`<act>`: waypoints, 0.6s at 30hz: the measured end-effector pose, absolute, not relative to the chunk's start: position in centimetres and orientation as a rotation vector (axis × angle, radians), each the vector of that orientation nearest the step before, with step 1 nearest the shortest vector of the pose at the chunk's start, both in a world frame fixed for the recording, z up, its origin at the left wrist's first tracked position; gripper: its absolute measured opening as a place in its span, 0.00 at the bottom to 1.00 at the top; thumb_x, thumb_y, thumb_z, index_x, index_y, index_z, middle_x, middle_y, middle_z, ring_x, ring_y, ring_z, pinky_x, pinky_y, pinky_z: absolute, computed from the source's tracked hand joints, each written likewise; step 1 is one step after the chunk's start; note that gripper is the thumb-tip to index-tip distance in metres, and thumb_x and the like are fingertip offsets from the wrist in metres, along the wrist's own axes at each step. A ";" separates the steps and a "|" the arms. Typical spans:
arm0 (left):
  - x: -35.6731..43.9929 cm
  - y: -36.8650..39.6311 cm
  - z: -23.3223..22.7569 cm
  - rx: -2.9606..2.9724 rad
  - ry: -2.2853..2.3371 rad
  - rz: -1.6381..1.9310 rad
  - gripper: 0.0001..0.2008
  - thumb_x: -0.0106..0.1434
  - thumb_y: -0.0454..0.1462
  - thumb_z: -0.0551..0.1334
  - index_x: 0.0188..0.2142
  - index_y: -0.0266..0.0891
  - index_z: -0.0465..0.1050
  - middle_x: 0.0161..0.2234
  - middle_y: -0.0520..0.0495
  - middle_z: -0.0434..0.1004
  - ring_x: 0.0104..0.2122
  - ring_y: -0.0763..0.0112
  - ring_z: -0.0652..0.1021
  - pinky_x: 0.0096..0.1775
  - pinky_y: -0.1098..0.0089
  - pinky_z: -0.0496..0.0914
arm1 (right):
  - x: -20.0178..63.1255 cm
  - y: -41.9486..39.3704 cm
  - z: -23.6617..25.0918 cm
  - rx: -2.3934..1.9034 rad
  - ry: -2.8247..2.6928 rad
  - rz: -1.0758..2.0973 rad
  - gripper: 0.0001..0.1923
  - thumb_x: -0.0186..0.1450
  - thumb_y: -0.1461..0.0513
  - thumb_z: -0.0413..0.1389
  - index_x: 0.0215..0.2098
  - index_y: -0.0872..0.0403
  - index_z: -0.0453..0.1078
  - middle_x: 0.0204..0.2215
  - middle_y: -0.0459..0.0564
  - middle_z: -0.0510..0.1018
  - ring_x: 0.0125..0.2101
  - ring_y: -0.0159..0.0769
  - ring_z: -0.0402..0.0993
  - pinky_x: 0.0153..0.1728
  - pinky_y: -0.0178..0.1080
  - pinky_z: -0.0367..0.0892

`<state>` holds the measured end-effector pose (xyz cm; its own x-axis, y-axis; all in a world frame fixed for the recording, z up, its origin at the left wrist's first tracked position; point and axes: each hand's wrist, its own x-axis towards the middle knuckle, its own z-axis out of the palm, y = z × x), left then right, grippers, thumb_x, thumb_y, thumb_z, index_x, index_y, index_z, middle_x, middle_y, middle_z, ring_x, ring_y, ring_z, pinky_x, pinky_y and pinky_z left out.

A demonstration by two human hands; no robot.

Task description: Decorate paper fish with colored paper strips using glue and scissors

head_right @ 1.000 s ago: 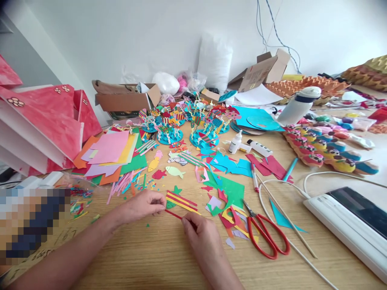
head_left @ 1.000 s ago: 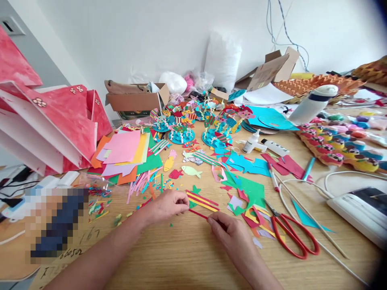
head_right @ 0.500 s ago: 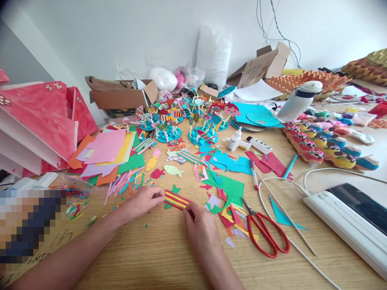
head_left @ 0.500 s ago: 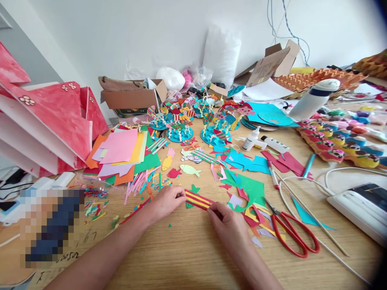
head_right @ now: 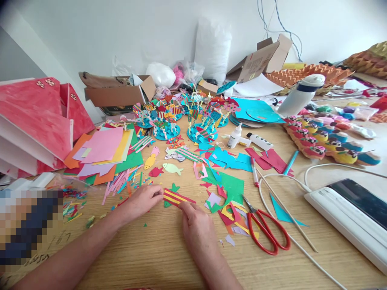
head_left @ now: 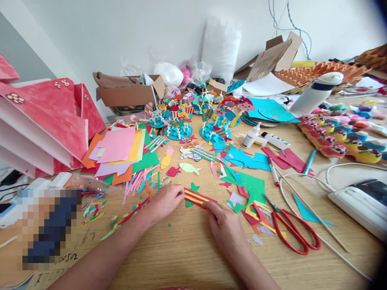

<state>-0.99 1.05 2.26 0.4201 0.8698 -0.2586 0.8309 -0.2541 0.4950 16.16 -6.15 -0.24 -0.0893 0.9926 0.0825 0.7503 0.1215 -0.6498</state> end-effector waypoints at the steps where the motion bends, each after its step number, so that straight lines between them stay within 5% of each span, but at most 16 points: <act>1: -1.0 1.0 2.3 2.117 1.432 0.084 0.11 0.58 0.37 0.51 0.24 0.38 0.67 0.22 0.52 0.69 0.23 0.74 0.67 0.24 0.74 0.54 | 16.1 -6.2 -0.2 -1.686 -1.904 0.616 0.16 0.59 0.70 0.43 0.36 0.51 0.70 0.31 0.47 0.77 0.30 0.33 0.72 0.29 0.32 0.62; 18: -0.8 1.1 2.0 2.125 1.509 0.075 0.07 0.55 0.34 0.52 0.23 0.38 0.65 0.19 0.53 0.66 0.21 0.75 0.66 0.24 0.74 0.53 | 16.0 -6.0 0.2 -1.815 -2.062 0.493 0.15 0.60 0.70 0.43 0.35 0.52 0.70 0.31 0.49 0.76 0.31 0.34 0.72 0.28 0.31 0.60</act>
